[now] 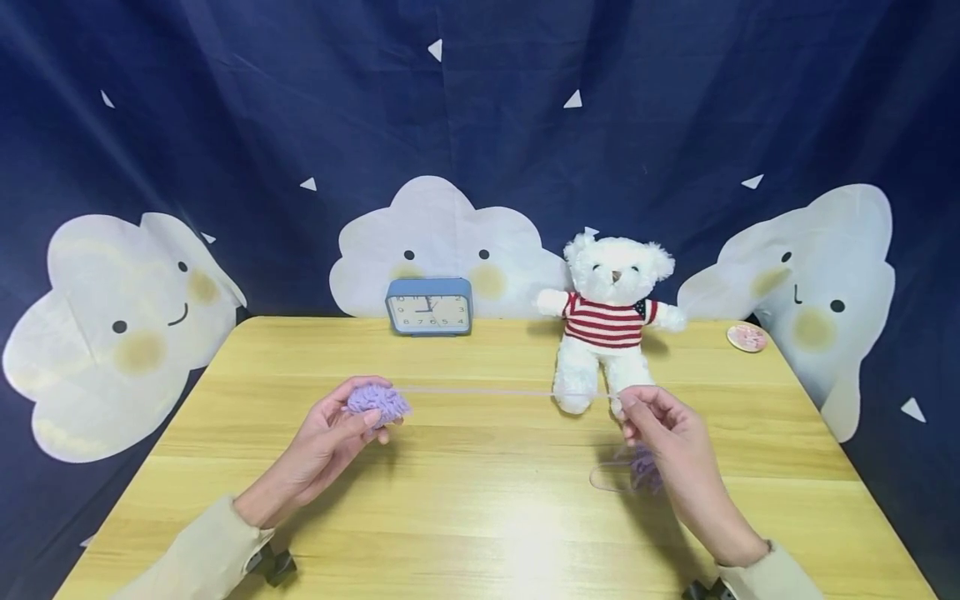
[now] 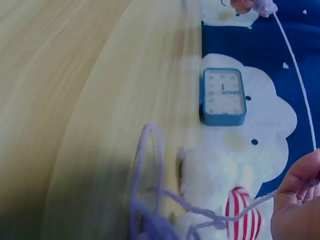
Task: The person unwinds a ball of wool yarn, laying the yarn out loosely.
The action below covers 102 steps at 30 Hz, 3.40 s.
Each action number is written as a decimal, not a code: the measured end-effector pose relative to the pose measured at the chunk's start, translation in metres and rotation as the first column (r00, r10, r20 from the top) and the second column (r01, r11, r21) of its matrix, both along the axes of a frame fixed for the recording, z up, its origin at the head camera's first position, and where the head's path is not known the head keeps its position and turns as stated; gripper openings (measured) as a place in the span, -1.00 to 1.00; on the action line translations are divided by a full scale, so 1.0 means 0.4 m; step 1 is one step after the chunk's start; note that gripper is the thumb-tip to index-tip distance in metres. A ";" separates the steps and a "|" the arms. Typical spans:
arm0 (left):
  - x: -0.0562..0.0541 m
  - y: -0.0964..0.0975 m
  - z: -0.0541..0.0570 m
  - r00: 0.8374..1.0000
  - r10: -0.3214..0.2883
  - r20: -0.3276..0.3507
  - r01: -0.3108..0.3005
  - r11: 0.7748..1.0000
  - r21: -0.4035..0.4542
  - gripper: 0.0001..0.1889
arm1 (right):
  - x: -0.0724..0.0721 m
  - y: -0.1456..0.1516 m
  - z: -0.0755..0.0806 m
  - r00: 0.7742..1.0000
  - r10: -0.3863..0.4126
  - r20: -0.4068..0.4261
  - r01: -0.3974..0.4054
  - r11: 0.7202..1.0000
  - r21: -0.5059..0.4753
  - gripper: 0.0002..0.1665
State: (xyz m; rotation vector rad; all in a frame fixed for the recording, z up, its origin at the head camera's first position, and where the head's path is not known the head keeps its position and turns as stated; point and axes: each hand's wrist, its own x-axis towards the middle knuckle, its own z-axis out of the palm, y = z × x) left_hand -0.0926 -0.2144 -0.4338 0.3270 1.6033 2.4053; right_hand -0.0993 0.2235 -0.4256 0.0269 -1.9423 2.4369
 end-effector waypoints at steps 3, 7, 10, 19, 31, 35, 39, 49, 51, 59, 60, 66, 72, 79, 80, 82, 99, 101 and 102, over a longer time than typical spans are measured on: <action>0.000 0.001 -0.002 1.000 -0.004 -0.020 0.004 1.000 0.006 -0.56 | 0.000 0.018 -0.009 1.000 -0.011 -0.009 0.011 1.000 -0.028 -0.80; -0.001 0.002 -0.004 0.999 0.034 -0.029 -0.035 0.999 -0.018 -0.59 | 0.001 0.042 -0.021 1.000 -0.024 -0.015 0.024 0.999 -0.037 -0.82; -0.004 0.003 -0.004 0.997 0.074 -0.024 -0.074 0.997 -0.037 -0.57 | 0.003 0.061 -0.032 0.999 -0.032 -0.020 0.031 0.998 -0.048 -0.81; -0.002 -0.001 -0.002 0.993 0.121 -0.007 -0.121 0.993 -0.016 -0.52 | 0.005 0.127 -0.054 0.998 -0.054 0.045 0.054 0.998 -0.009 -0.82; -0.007 -0.001 -0.001 0.989 0.147 -0.010 -0.147 0.989 0.009 -0.58 | 0.018 0.224 -0.080 0.987 -0.110 0.119 0.092 0.985 0.148 -0.78; -0.007 -0.001 0.000 0.988 0.157 -0.009 -0.157 0.988 0.006 -0.60 | 0.023 0.253 -0.085 0.981 -0.125 0.146 0.090 0.970 0.226 -0.79; -0.006 -0.002 0.001 0.986 0.169 -0.006 -0.169 0.986 -0.011 -0.65 | 0.027 0.269 -0.090 0.980 -0.136 0.147 0.094 0.961 0.260 -0.77; -0.007 -0.006 0.002 0.980 0.201 0.008 -0.200 0.979 -0.038 -0.47 | 0.029 0.281 -0.087 0.966 -0.166 0.198 0.100 0.947 0.305 -0.75; -0.006 -0.007 0.002 0.979 0.205 0.018 -0.205 0.979 -0.023 -0.47 | 0.030 0.284 -0.086 0.963 -0.169 0.210 0.097 0.944 0.315 -0.74; -0.006 -0.008 0.003 0.958 0.288 -0.005 -0.288 0.956 -0.051 -0.51 | 0.029 0.293 -0.090 0.957 -0.173 0.232 0.084 0.934 0.347 -0.74; -0.006 -0.008 0.004 0.951 0.309 -0.007 -0.309 0.949 -0.062 -0.51 | 0.029 0.295 -0.090 0.958 -0.172 0.229 0.085 0.934 0.347 -0.73; -0.010 -0.007 0.006 0.923 0.385 -0.006 -0.385 0.923 -0.028 -0.57 | 0.026 0.311 -0.097 0.963 -0.172 0.209 0.089 0.931 0.355 -0.67; -0.013 -0.004 0.006 0.920 0.390 0.021 -0.391 0.920 0.020 -0.66 | 0.012 0.319 -0.096 0.964 -0.134 0.230 0.011 0.882 0.471 -0.62; -0.012 0.002 0.010 0.922 0.387 0.036 -0.388 0.922 0.024 -0.66 | -0.002 0.314 -0.107 0.956 -0.027 0.293 -0.149 0.812 0.564 -0.76; -0.011 0.003 0.011 0.923 0.383 0.036 -0.384 0.923 0.019 -0.66 | -0.004 0.312 -0.109 0.954 -0.018 0.298 -0.161 0.811 0.562 -0.77; -0.012 0.005 0.013 0.925 0.377 0.037 -0.378 0.926 0.009 -0.65 | -0.005 0.309 -0.111 0.954 -0.008 0.299 -0.172 0.805 0.568 -0.79; -0.016 0.016 0.018 0.949 0.313 -0.028 -0.314 0.949 -0.032 -0.53 | 0.024 0.201 -0.081 0.973 -0.209 0.097 0.171 0.937 0.304 -0.74; -0.016 0.018 0.020 0.950 0.313 -0.026 -0.313 0.949 -0.037 -0.58 | 0.023 0.181 -0.078 0.981 -0.188 0.052 0.175 0.967 0.187 -0.77; -0.016 0.018 0.020 0.950 0.312 -0.024 -0.313 0.949 -0.038 -0.59 | 0.022 0.170 -0.076 0.984 -0.175 0.034 0.168 0.975 0.148 -0.77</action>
